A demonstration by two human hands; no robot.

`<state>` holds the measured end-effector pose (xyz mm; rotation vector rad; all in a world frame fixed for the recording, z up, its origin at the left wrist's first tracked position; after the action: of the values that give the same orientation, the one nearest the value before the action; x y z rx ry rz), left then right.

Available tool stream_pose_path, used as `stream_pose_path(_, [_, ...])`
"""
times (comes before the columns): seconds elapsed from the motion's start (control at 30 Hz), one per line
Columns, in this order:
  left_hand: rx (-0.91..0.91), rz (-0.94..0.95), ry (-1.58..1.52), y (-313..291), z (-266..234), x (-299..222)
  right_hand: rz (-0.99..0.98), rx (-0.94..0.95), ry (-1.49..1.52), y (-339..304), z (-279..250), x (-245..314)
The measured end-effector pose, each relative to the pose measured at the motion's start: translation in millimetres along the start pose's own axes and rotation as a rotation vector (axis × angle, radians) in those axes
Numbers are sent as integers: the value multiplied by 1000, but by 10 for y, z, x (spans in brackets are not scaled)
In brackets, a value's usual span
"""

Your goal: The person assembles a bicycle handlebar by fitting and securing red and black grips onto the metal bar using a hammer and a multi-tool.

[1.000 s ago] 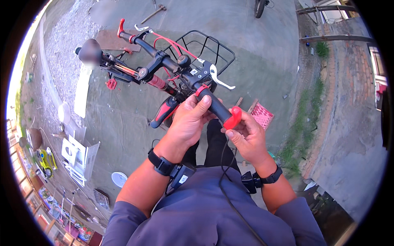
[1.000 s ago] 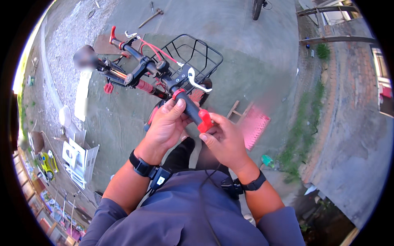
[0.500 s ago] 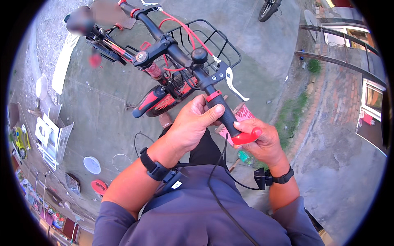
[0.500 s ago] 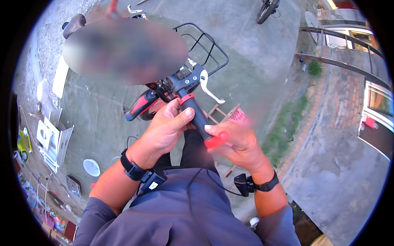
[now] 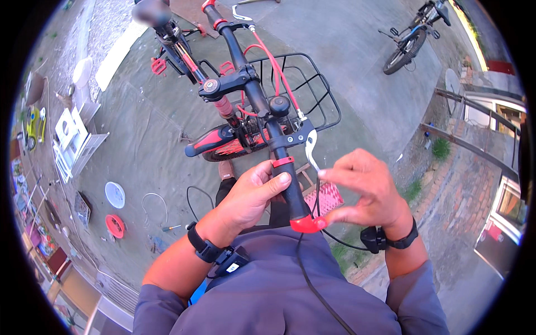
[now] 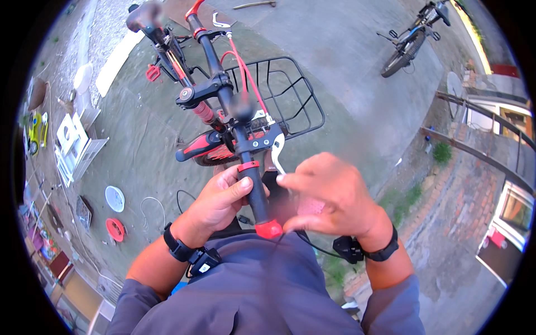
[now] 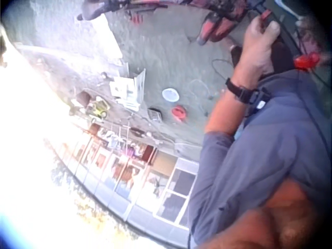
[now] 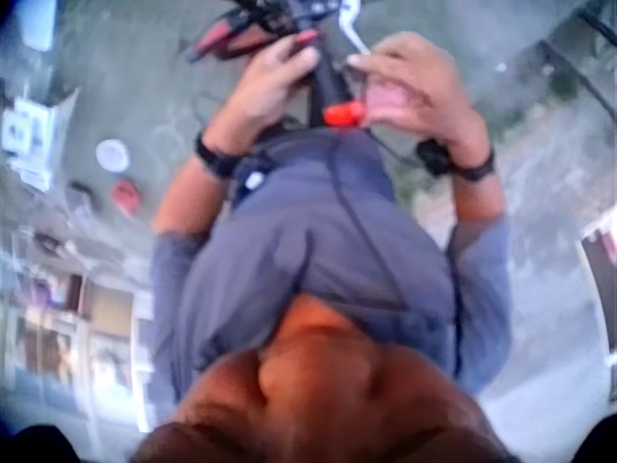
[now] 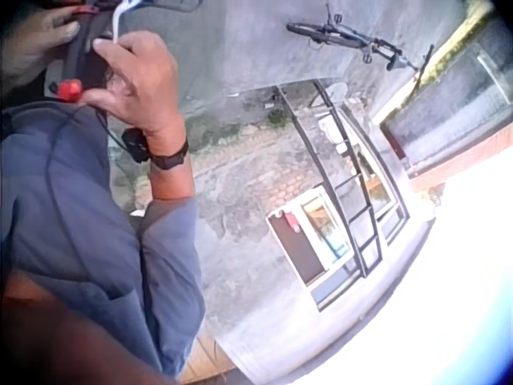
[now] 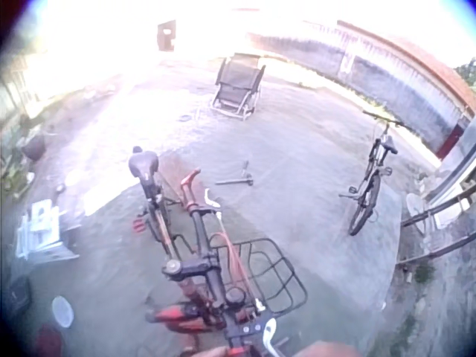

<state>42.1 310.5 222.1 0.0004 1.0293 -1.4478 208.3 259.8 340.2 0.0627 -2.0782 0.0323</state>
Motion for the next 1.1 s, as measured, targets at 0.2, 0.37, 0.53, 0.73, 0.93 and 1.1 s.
stream_pose_path(0.2, [-133, 52, -145, -81, 104, 85, -131, -82, 91, 530, -1, -597])
stream_pose_path(0.37, [-191, 79, -186, -102, 166, 145, 59, -133, 189, 677, 190, -761])
stream_pose_path(0.53, [-213, 166, -161, -102, 248, 170, 305, -195, 770, 689, 387, -1117])
stream_pose_path(0.73, [-151, 237, -176, -126, 333, 244, 394, -130, 1112, 707, 566, -1276])
stream_pose_path(0.93, [-212, 380, -184, -135, 323, 304, 430, 87, 1232, 714, 592, -1175])
stream_pose_path(1.1, [-506, 401, -277, -17, 10, 820, 408, 321, 1346, 699, 618, -1196])
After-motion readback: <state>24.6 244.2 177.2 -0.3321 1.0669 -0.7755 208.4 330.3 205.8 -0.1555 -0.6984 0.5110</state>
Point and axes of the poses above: each hand's wrist, its own y-axis towards the middle knuckle, its own z-axis out of the palm, x = y × z, the point moved 7 cm from there along y, towards the middle knuckle, and after that the axes turned 11 degrees about y, right-handed, at the moved point
